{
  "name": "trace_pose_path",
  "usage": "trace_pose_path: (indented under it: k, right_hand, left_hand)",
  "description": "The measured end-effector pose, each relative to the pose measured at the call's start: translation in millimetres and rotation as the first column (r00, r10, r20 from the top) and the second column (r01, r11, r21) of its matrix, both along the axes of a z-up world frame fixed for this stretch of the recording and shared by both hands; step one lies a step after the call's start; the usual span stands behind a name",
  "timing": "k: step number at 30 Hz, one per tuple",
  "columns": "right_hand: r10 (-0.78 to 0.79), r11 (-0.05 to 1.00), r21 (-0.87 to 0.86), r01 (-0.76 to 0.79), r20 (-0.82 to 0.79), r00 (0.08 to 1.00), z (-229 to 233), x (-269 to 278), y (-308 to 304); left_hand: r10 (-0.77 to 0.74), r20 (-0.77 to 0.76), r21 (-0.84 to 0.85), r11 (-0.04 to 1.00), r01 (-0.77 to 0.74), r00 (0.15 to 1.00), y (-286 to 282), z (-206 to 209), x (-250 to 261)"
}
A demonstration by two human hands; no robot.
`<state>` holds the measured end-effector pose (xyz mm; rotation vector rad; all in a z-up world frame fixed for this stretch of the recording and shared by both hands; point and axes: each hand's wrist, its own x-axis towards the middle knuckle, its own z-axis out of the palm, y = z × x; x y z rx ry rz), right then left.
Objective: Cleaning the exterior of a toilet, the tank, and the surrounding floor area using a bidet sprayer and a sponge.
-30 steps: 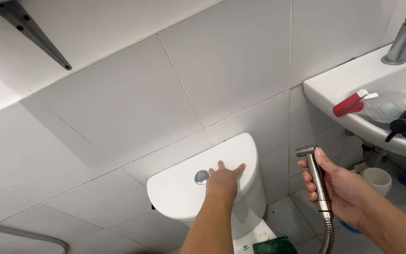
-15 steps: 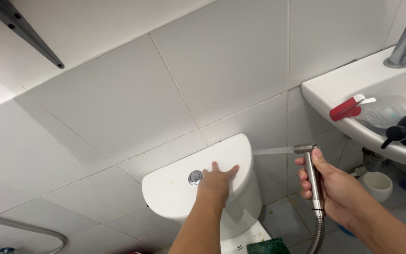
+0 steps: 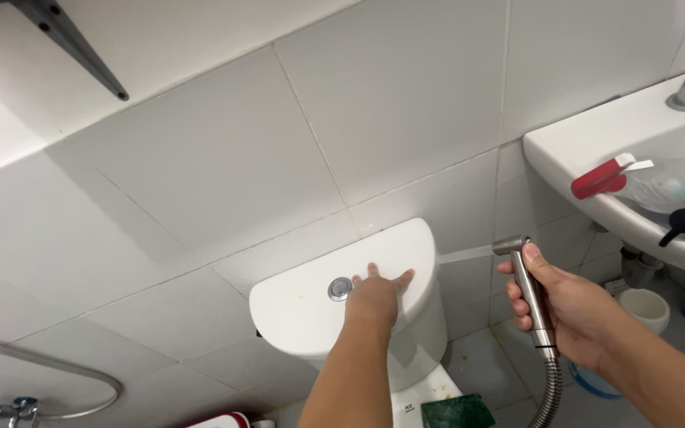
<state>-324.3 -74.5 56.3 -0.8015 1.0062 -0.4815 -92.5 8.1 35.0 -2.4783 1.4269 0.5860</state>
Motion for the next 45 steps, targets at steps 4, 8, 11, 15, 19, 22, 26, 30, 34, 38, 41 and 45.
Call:
trace_pose_path:
  k: [4,8,11,15,19,22,26,30,34,38,41,45]
  right_hand:
    - [-0.005,1.000,-0.023,0.005,-0.008,1.000,10,0,2]
    - [-0.031,0.999,-0.024,0.031,-0.015,0.999,6,2,-1]
    - [0.022,1.000,0.006,-0.022,-0.070,0.997,-1,0,3]
    - [0.051,0.999,0.018,-0.050,-0.067,0.996,-9,-3,3]
    - [-0.030,0.999,-0.027,0.031,0.007,1.000,-5,-2,-1]
    - [-0.013,0.999,-0.033,0.012,-0.030,0.999,-6,-2,4]
    - [0.062,0.998,0.027,-0.060,-0.108,0.992,-11,-2,15]
    - [0.008,1.000,0.006,-0.008,-0.084,0.996,-13,-2,12]
    - [-0.088,0.996,-0.025,0.087,-0.076,0.993,-11,-5,3]
    - [-0.058,0.998,0.035,0.061,-0.096,0.994,-18,-7,15]
    - [-0.013,0.997,0.077,0.023,-0.124,0.992,-25,-6,20]
    - [-0.085,0.994,0.057,0.089,-0.075,0.994,-28,-6,13]
  left_hand:
    - [0.044,-0.031,0.062,0.997,-0.042,0.999,0,16,-8]
    - [0.022,-0.019,0.031,0.999,-0.021,1.000,-1,5,-1]
    - [0.023,-0.030,0.038,0.999,-0.022,0.999,3,14,-5]
    - [0.016,-0.067,0.056,0.998,-0.013,0.998,1,22,-5]
    - [0.028,-0.069,0.041,0.999,-0.025,0.997,-3,11,-1]
    - [0.015,-0.070,0.072,0.997,-0.010,0.997,-4,13,-1]
    - [-0.021,-0.049,0.035,0.999,0.023,0.999,-7,5,4]
    - [-0.027,-0.039,0.033,0.999,0.029,0.999,-5,6,2]
    - [-0.001,-0.060,0.023,1.000,0.002,0.998,-4,9,1]
    - [-0.001,-0.073,0.042,0.999,0.004,0.997,-3,11,1]
    - [-0.007,-0.068,0.020,1.000,0.008,0.998,-6,7,3]
    - [0.008,-0.078,0.000,1.000,-0.008,0.997,-2,10,1]
